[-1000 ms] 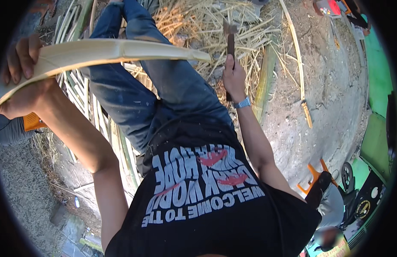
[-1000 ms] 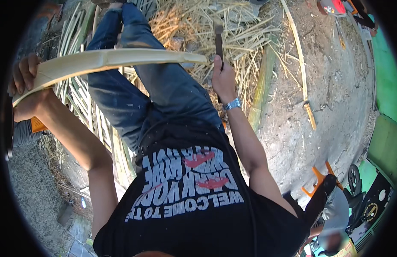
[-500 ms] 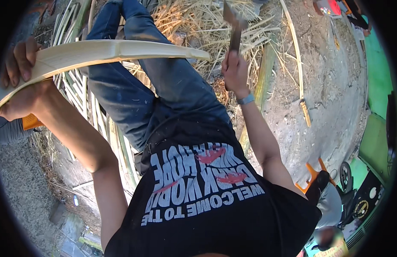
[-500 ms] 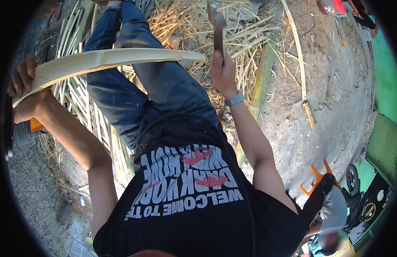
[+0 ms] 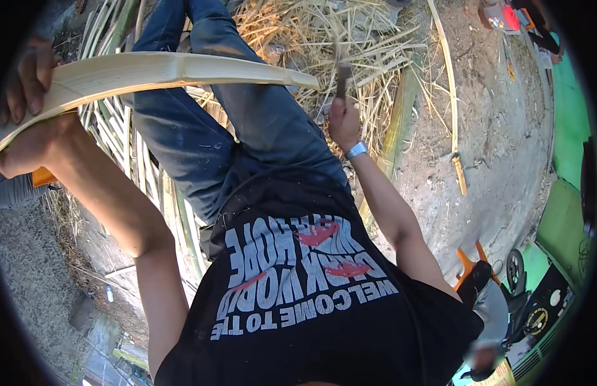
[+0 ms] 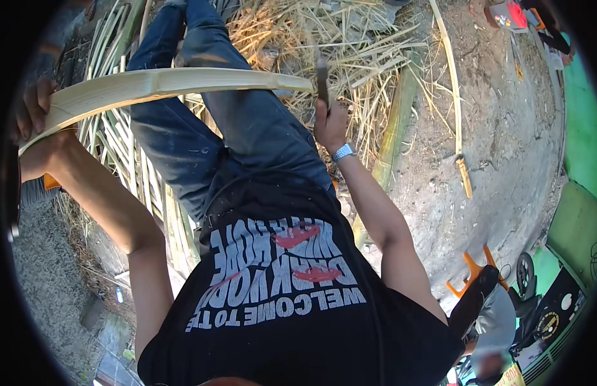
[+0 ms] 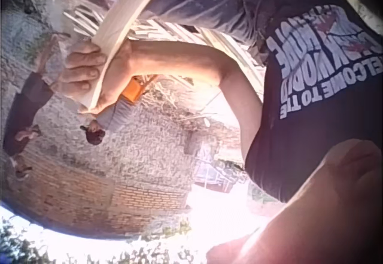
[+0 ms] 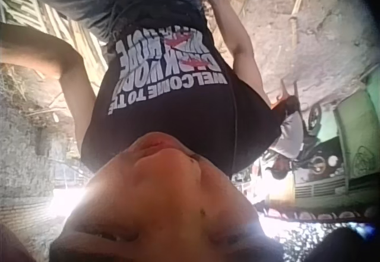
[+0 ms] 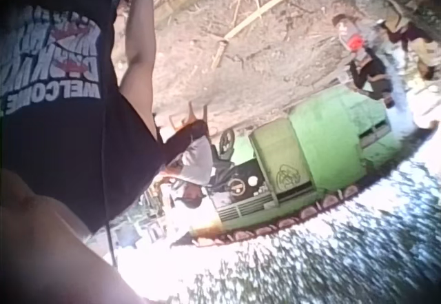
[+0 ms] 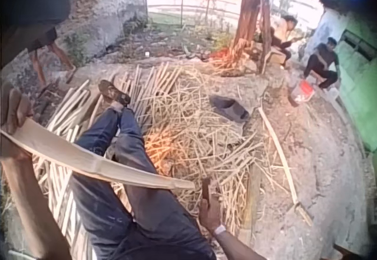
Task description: Shaving and shaping strips of bamboo using a small axe-like tool.
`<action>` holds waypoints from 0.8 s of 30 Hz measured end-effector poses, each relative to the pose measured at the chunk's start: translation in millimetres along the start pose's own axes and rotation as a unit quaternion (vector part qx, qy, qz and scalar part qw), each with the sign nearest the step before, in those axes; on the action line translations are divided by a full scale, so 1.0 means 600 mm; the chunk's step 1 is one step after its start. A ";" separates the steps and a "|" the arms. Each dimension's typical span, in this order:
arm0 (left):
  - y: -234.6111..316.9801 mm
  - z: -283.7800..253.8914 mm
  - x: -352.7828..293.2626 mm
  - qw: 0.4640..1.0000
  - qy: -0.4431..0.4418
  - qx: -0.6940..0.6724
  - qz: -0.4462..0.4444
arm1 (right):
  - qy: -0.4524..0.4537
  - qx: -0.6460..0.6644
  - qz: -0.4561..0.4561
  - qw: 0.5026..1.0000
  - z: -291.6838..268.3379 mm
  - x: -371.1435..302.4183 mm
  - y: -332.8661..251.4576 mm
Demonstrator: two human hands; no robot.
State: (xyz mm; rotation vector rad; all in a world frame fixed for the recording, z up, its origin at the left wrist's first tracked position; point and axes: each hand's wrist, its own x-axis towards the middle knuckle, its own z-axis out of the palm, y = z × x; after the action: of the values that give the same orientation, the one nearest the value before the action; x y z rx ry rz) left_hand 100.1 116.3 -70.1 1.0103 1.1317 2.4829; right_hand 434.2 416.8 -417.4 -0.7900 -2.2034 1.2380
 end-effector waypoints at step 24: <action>0.005 -0.028 -0.005 0.996 -0.029 -0.079 -0.018 | -0.090 0.304 0.225 0.921 -0.091 0.106 -0.171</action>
State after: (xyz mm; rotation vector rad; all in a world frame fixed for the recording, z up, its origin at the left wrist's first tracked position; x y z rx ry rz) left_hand 91.3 103.2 -77.2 0.9996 0.9122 2.4535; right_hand 399.5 449.7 -293.9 -0.9644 -1.6267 2.1516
